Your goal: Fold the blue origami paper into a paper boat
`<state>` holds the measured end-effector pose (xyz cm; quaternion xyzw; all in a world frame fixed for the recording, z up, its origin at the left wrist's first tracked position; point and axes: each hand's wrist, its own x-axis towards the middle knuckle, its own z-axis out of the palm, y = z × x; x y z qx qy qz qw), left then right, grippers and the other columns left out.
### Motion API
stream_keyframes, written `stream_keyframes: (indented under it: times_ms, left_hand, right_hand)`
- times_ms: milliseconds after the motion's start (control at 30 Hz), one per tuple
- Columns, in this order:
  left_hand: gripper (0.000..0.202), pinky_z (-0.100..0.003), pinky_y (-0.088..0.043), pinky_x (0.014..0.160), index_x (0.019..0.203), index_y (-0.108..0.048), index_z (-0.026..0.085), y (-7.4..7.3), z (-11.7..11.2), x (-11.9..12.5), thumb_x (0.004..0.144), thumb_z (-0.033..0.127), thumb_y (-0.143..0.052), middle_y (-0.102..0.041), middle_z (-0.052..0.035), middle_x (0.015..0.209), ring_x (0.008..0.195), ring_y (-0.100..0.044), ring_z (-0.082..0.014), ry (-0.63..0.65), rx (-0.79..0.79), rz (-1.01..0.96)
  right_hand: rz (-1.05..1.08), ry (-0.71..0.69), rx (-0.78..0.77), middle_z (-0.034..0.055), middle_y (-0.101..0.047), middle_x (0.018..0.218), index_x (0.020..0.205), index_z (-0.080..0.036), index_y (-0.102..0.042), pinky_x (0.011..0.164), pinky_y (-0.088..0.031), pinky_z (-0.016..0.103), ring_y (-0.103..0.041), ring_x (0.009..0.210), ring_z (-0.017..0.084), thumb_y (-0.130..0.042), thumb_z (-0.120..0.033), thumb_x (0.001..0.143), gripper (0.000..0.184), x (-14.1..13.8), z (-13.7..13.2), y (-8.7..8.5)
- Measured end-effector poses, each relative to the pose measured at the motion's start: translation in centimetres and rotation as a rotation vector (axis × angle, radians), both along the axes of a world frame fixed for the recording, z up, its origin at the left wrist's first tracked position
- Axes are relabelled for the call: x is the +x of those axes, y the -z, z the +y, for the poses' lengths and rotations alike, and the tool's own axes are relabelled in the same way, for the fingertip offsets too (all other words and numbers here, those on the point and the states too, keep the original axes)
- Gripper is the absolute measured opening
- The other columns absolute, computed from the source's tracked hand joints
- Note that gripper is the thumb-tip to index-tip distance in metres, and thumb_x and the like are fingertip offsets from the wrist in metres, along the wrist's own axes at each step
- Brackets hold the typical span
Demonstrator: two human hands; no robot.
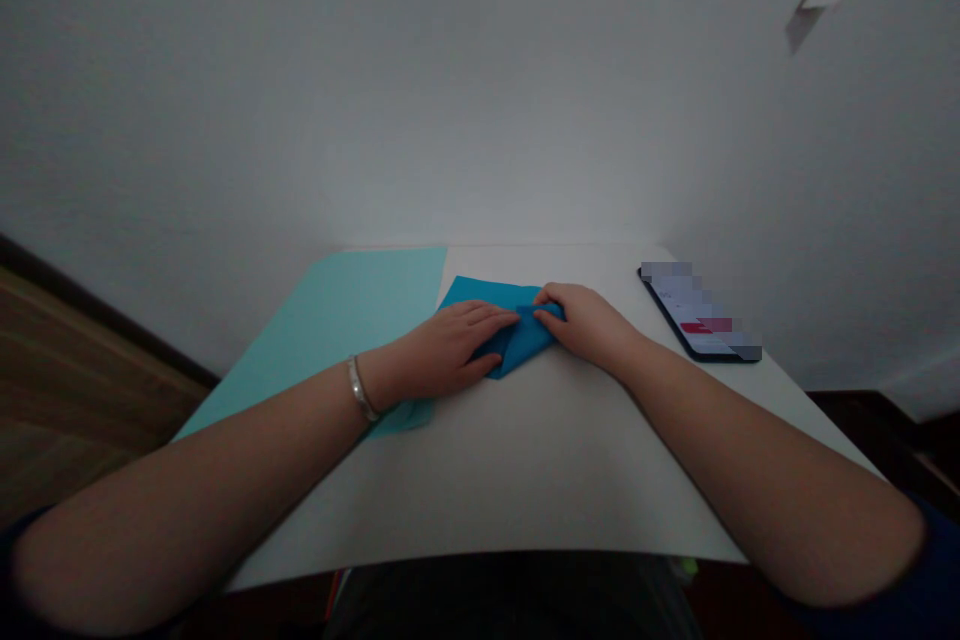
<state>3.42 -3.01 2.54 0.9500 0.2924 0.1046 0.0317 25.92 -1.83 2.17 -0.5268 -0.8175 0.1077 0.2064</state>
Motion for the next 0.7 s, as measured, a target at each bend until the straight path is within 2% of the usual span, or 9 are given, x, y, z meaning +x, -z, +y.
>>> stream_keyframes:
  times_ms: [133,233,433,700]
  left_hand:
    - [0.05,-0.037,-0.033,0.108,0.132,-0.046,0.011,-0.1,0.2,-0.1,0.086,0.03,-0.054,-0.052,-0.013,0.134,0.124,-0.047,-0.0233,-0.011,-0.056,0.002]
    - [0.051,-0.037,-0.03,0.111,0.132,-0.047,0.013,-0.1,0.4,-0.3,0.086,0.033,-0.055,-0.047,-0.0127,0.14,0.13,-0.042,-0.0239,0.022,-0.079,0.049]
    - [0.057,-0.04,-0.027,0.112,0.139,-0.042,0.014,0.2,0.3,-0.5,0.089,0.04,-0.051,-0.042,-0.0121,0.145,0.132,-0.039,-0.0251,0.009,-0.025,0.107]
    - [0.055,-0.04,-0.027,0.112,0.136,-0.046,0.013,0.0,0.1,-0.2,0.087,0.038,-0.052,-0.043,-0.012,0.144,0.131,-0.04,-0.0252,-0.013,-0.041,0.085]
  right_hand:
    - [0.033,-0.019,-0.047,0.0046,-0.066,0.085,0.085,-0.021,-0.059,0.07,-0.041,0.03,-0.057,0.079,0.02,-0.05,-0.032,0.084,0.014,0.6,0.5,0.5]
    - [0.061,-0.054,-0.068,0.0036,-0.064,0.083,0.085,-0.021,-0.058,0.069,-0.041,0.029,-0.056,0.077,0.019,-0.05,-0.035,0.083,0.016,1.2,0.7,0.7]
    - [0.115,-0.116,-0.148,0.0024,-0.062,0.079,0.079,-0.021,-0.057,0.067,-0.041,0.028,-0.055,0.073,0.018,-0.047,-0.039,0.085,0.021,1.6,0.4,0.1]
    - [-0.031,-0.046,-0.028,0.0043,-0.067,0.084,0.08,-0.022,-0.06,0.067,-0.04,0.03,-0.058,0.076,0.02,-0.049,-0.039,0.087,0.022,0.6,0.2,0.1]
